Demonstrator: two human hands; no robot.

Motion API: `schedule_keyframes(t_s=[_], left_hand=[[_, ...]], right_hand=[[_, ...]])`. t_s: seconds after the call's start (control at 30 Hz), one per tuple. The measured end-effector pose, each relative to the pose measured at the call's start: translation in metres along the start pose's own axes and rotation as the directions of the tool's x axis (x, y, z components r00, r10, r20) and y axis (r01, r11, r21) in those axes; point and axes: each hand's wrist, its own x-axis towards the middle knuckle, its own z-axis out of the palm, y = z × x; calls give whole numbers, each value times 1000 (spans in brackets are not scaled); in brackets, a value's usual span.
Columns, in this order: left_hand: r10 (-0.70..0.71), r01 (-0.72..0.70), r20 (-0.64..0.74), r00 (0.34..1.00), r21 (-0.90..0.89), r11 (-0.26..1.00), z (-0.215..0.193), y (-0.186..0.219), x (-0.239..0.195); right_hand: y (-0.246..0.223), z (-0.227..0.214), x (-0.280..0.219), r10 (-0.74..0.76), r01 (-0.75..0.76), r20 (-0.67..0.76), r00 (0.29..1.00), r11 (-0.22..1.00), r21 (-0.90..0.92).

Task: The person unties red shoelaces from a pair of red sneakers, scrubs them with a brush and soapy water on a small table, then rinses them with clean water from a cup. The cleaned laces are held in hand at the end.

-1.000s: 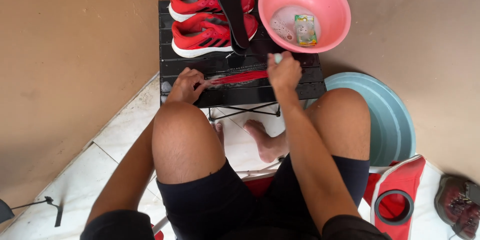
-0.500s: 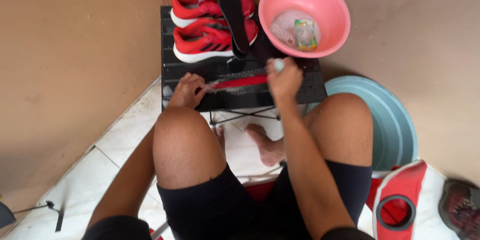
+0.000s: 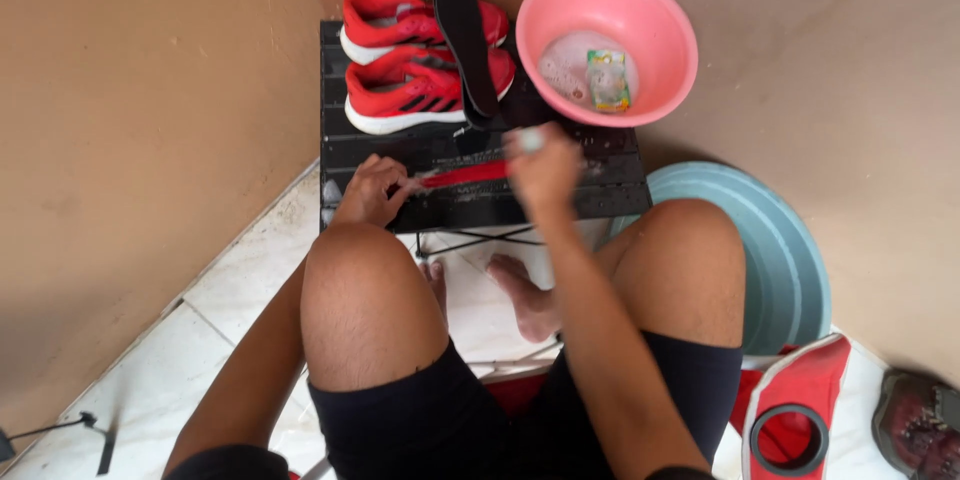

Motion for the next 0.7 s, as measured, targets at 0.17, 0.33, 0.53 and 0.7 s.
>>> schedule_keyframes(t_s=[0.17,0.33,0.53,0.7], left_hand=[[-22,22,3,1000,36,999,-3,7,0],[-43,43,21,999,-1,999,-10,19,-2],[-25,25,3,1000,-6,1000,-4,6,-4],[7,-7,3,1000,22,1000,0,2,-2]], right_hand=[[-65,75,-67,-114,54,258,959,972,227],[47,23,2,-61,61,-14,998,998,-20],[-50,30,-56,31,-60,96,995,946,318],[-36,74,-66,-131,82,192,973,966,244]])
